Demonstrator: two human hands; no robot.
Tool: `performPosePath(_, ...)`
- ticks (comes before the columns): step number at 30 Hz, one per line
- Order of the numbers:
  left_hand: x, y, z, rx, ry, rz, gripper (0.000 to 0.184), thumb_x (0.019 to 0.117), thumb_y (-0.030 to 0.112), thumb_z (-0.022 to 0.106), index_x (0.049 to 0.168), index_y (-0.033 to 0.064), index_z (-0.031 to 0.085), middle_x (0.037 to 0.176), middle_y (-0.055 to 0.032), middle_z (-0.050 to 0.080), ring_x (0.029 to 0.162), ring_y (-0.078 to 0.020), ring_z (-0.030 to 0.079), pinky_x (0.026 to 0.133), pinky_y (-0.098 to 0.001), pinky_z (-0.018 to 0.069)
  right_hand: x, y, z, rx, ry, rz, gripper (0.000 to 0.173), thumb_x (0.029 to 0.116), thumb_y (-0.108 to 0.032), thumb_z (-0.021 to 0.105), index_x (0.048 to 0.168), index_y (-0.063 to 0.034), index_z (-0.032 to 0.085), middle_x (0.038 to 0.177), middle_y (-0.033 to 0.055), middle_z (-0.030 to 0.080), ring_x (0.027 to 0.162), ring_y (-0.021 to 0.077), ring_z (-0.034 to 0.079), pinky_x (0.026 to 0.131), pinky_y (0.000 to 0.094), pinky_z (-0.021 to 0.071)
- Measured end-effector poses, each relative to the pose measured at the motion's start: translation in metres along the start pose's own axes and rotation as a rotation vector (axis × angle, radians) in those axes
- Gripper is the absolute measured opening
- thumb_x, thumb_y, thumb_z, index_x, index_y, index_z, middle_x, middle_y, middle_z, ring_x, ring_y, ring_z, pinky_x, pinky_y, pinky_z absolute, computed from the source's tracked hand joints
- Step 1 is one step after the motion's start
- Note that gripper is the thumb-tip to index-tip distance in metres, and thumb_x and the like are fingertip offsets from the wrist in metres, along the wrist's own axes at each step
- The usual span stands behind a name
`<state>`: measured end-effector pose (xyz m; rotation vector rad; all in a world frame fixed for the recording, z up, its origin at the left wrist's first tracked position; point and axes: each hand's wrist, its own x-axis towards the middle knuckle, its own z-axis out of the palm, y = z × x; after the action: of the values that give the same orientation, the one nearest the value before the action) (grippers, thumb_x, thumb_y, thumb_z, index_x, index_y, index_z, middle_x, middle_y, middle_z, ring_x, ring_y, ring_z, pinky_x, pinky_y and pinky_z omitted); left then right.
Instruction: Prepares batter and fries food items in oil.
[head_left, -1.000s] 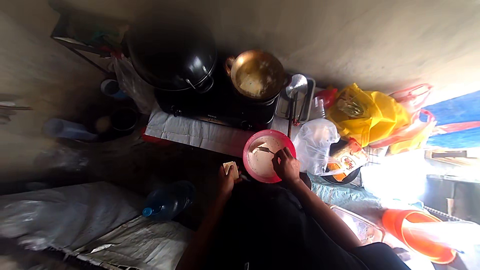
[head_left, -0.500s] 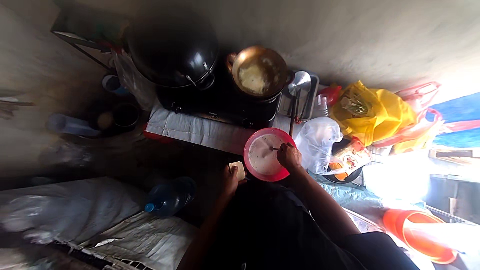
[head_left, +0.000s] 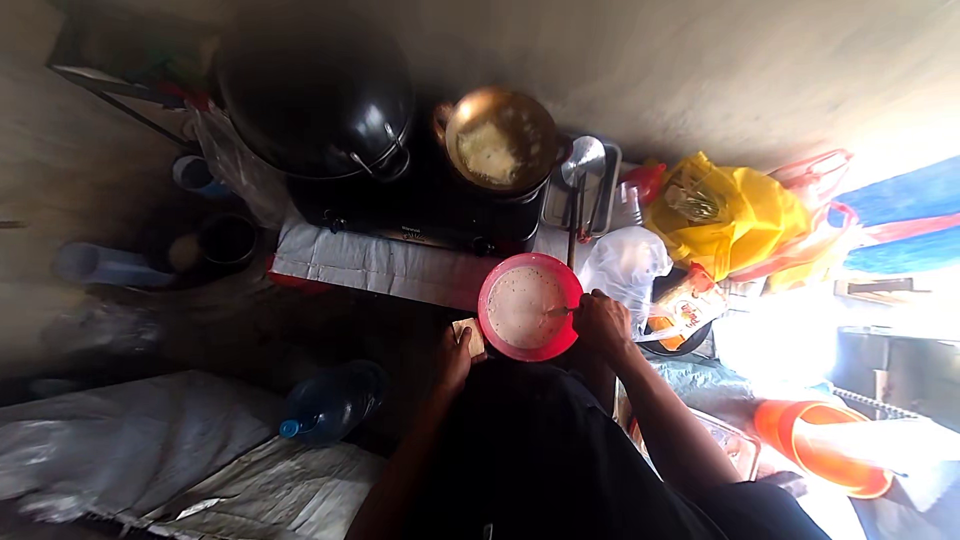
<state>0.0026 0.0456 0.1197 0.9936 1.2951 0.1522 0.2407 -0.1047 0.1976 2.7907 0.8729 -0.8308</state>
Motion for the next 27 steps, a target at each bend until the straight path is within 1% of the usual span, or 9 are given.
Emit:
performPosePath(4,0.003,-0.001,-0.001,-0.012,0.0,-0.004,0.043,0.1101,0.026,0.049,0.147,0.0045,0.043,0.126,-0.0245,0.062,0.094,-0.0343,0.074,0.07,-0.0503,0.0656,0.012,-0.009,0.035,0.048,-0.067,-0.008,0.033,0.1015,-0.032,0.049,0.105,-0.0067,0.07,0.116,0.0151,0.069,0.1,0.0361,0.069,0.078,0.0593,0.0535)
performPosePath(7,0.001,0.003,-0.004,-0.007,-0.001,0.004,0.045,0.1101,0.027,0.049,0.148,0.0038,0.042,0.126,-0.0238,0.063,0.095,-0.0339,0.074,0.071,-0.0502,0.0662,0.021,-0.023,0.046,0.074,-0.032,-0.064,0.032,0.1012,-0.033,0.049,0.104,-0.0079,0.07,0.117,0.0134,0.069,0.098,0.0351,0.07,0.076,0.0578,0.0538)
performPosePath(10,0.0,0.002,-0.008,-0.009,0.004,-0.003,0.045,0.1103,0.027,0.048,0.149,0.004,0.04,0.125,-0.0231,0.064,0.095,-0.0331,0.075,0.071,-0.0492,0.0663,0.021,-0.028,0.038,0.09,0.015,-0.083,0.027,0.099,-0.029,0.052,0.101,-0.0085,0.069,0.114,0.0122,0.069,0.094,0.0344,0.07,0.073,0.0568,0.0538)
performPosePath(14,0.0,-0.001,-0.015,-0.061,0.023,-0.026,0.041,0.1108,0.024,0.047,0.147,0.0045,0.041,0.12,-0.0215,0.068,0.094,-0.0331,0.075,0.07,-0.0479,0.0662,0.013,-0.016,0.023,0.088,0.159,-0.061,0.025,0.0975,-0.028,0.054,0.098,-0.009,0.07,0.109,0.0119,0.07,0.084,0.035,0.07,0.066,0.0572,0.0535)
performPosePath(17,0.0,-0.006,-0.02,-0.093,0.023,-0.037,0.039,0.1111,0.022,0.046,0.145,0.0043,0.041,0.118,-0.0201,0.07,0.093,-0.0333,0.076,0.069,-0.0475,0.0661,0.009,-0.006,0.014,0.079,0.211,-0.001,0.025,0.0985,-0.027,0.053,0.098,-0.0092,0.07,0.106,0.012,0.07,0.083,0.0351,0.07,0.066,0.0571,0.0532)
performPosePath(19,-0.001,-0.009,-0.021,-0.1,0.021,-0.046,0.038,0.1112,0.021,0.045,0.145,0.0045,0.041,0.118,-0.0195,0.07,0.093,-0.0329,0.076,0.068,-0.0473,0.066,0.009,-0.005,0.01,0.059,0.168,0.065,0.026,0.0989,-0.029,0.053,0.099,-0.0084,0.07,0.107,0.0133,0.07,0.088,0.0355,0.07,0.069,0.0577,0.0533)
performPosePath(22,-0.002,-0.009,-0.022,-0.11,0.021,-0.047,0.038,0.1115,0.02,0.044,0.146,0.0046,0.04,0.118,-0.019,0.071,0.093,-0.0328,0.076,0.068,-0.0472,0.0659,0.015,-0.011,0.006,0.045,-0.026,0.179,0.034,0.0982,-0.036,0.055,0.102,-0.0059,0.07,0.109,0.0166,0.071,0.104,0.0358,0.069,0.08,0.0585,0.0522)
performPosePath(24,-0.004,-0.006,-0.022,-0.102,0.02,-0.04,0.038,0.1115,0.02,0.044,0.146,0.0044,0.041,0.117,-0.019,0.071,0.092,-0.0323,0.076,0.068,-0.0468,0.066,0.024,-0.018,0.014,0.111,-0.053,0.191,0.034,0.1002,-0.035,0.054,0.105,-0.0049,0.069,0.109,0.0187,0.071,0.106,0.0367,0.069,0.082,0.0591,0.0523)
performPosePath(27,-0.004,-0.004,-0.022,-0.082,0.013,-0.031,0.037,0.1115,0.022,0.044,0.144,0.0047,0.043,0.116,-0.0184,0.072,0.093,-0.0321,0.076,0.069,-0.0476,0.0663,0.04,-0.025,0.032,0.275,-0.071,0.136,0.03,0.1026,-0.029,0.05,0.109,-0.0068,0.069,0.107,0.0196,0.071,0.105,0.038,0.069,0.082,0.0597,0.054)
